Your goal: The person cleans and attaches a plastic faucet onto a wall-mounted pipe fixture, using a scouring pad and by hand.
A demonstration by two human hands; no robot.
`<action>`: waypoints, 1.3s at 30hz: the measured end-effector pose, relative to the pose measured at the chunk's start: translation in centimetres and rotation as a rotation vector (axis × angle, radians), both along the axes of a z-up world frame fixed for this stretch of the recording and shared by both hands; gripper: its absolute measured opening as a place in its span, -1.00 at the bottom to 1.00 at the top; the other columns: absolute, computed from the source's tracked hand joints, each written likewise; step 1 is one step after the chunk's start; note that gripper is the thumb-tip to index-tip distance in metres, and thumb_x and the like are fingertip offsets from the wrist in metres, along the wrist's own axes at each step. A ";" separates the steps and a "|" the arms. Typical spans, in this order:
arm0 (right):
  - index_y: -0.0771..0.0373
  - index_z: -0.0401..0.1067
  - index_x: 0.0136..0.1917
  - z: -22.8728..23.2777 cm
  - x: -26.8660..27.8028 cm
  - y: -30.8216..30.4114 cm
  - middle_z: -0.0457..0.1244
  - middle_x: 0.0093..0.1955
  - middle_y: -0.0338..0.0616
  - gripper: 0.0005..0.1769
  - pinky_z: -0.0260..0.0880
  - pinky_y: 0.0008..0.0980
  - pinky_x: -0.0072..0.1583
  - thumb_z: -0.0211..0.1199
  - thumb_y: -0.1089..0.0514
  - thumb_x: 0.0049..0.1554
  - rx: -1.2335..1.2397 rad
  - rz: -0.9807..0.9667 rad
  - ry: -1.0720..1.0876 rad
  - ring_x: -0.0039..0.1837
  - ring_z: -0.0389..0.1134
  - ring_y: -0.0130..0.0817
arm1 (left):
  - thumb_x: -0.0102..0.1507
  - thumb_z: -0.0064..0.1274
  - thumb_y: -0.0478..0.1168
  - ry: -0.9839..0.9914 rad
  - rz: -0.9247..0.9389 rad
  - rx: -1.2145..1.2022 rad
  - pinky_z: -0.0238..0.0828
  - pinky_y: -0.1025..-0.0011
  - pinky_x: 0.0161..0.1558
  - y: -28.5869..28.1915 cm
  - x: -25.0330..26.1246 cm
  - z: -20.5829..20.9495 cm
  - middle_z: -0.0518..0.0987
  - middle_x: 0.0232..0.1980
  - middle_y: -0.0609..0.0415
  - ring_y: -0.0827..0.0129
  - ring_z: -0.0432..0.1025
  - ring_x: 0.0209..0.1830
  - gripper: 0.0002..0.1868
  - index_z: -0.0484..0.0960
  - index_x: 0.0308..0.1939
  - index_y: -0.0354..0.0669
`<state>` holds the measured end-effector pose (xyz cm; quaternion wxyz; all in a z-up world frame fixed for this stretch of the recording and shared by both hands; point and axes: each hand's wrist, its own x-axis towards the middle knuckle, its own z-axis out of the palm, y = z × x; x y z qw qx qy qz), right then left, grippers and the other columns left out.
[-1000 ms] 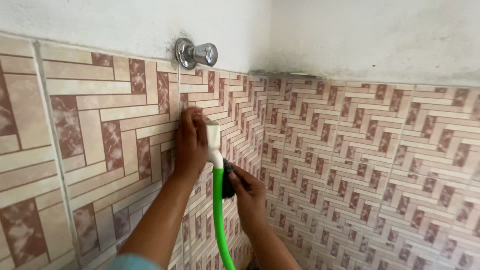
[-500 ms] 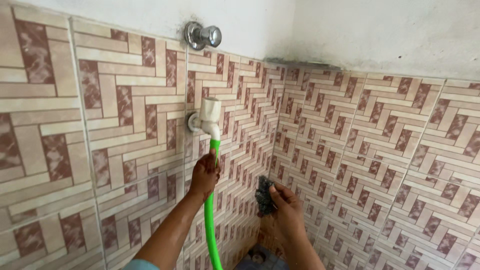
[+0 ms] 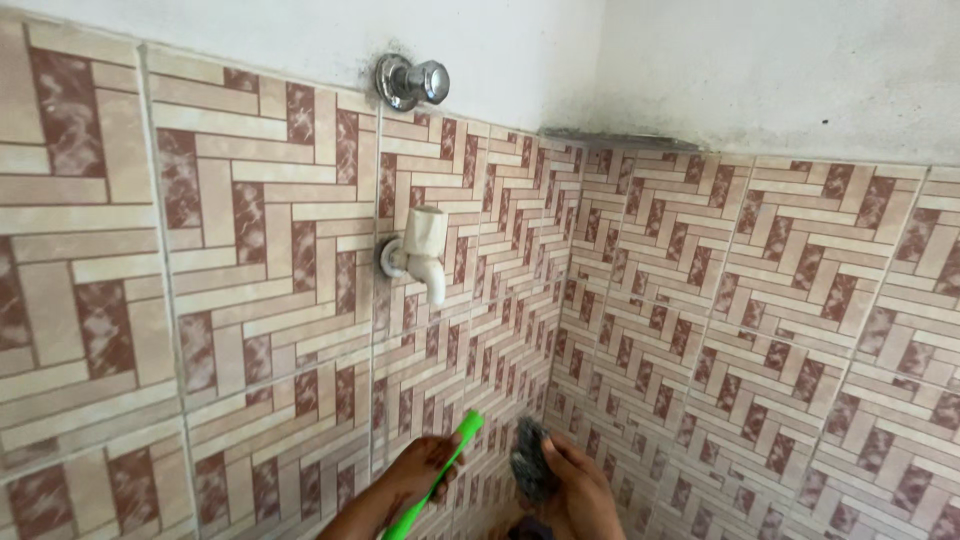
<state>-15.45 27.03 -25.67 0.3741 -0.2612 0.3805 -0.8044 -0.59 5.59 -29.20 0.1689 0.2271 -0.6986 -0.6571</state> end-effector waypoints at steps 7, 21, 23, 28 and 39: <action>0.31 0.35 0.44 -7.9 -12.3 -6.6 0.41 0.11 0.07 -0.49 0.44 -0.12 -0.08 0.22 0.17 0.25 0.417 -0.105 0.011 -0.06 0.33 -0.06 | 0.37 -0.03 0.16 -0.037 0.092 -0.050 0.29 0.34 -0.31 -6.4 -6.2 -10.1 0.37 -0.19 0.06 0.32 0.26 -0.32 -0.53 0.49 0.01 -0.20; 0.36 0.49 0.23 17.3 7.9 -7.4 0.42 0.04 0.01 -0.64 0.58 -0.33 -0.09 0.25 0.21 0.18 -0.175 -0.580 0.797 -0.08 0.49 -0.27 | 0.31 0.01 -0.08 0.242 0.486 -0.838 0.19 0.17 0.30 -1.1 1.1 3.7 0.21 0.45 -0.06 0.05 0.15 0.40 -0.42 0.27 0.38 -0.12; 0.29 0.49 0.21 20.1 9.8 -8.5 0.40 0.11 -0.08 -0.67 0.59 -0.35 -0.13 0.25 0.20 0.18 -0.266 -0.658 1.030 -0.10 0.48 -0.26 | 0.31 0.02 -0.11 0.354 0.505 -0.994 0.18 0.14 0.38 -0.1 5.4 9.1 0.18 0.54 -0.08 0.01 0.13 0.50 -0.38 0.24 0.43 -0.11; 0.09 0.55 0.19 21.1 11.4 -10.2 0.35 0.23 -0.15 -0.66 0.49 -0.14 0.20 0.31 0.29 0.15 -0.342 -1.170 1.991 0.28 0.34 -0.12 | 0.30 0.03 -0.16 0.420 0.437 -1.299 0.20 0.14 0.37 0.2 11.3 16.5 0.09 0.61 -0.18 -0.07 0.11 0.54 -0.33 0.22 0.47 -0.20; 0.19 0.55 0.23 21.3 11.4 -10.6 0.32 0.16 -0.17 -0.63 0.51 -0.17 0.09 0.25 0.34 0.14 -0.143 -1.198 2.297 0.21 0.33 -0.19 | 0.21 0.09 -0.09 0.166 0.255 -1.442 0.05 0.06 0.38 -1.5 15.4 15.5 0.01 0.66 -0.12 -0.06 -0.02 0.60 -0.33 0.39 0.39 -0.19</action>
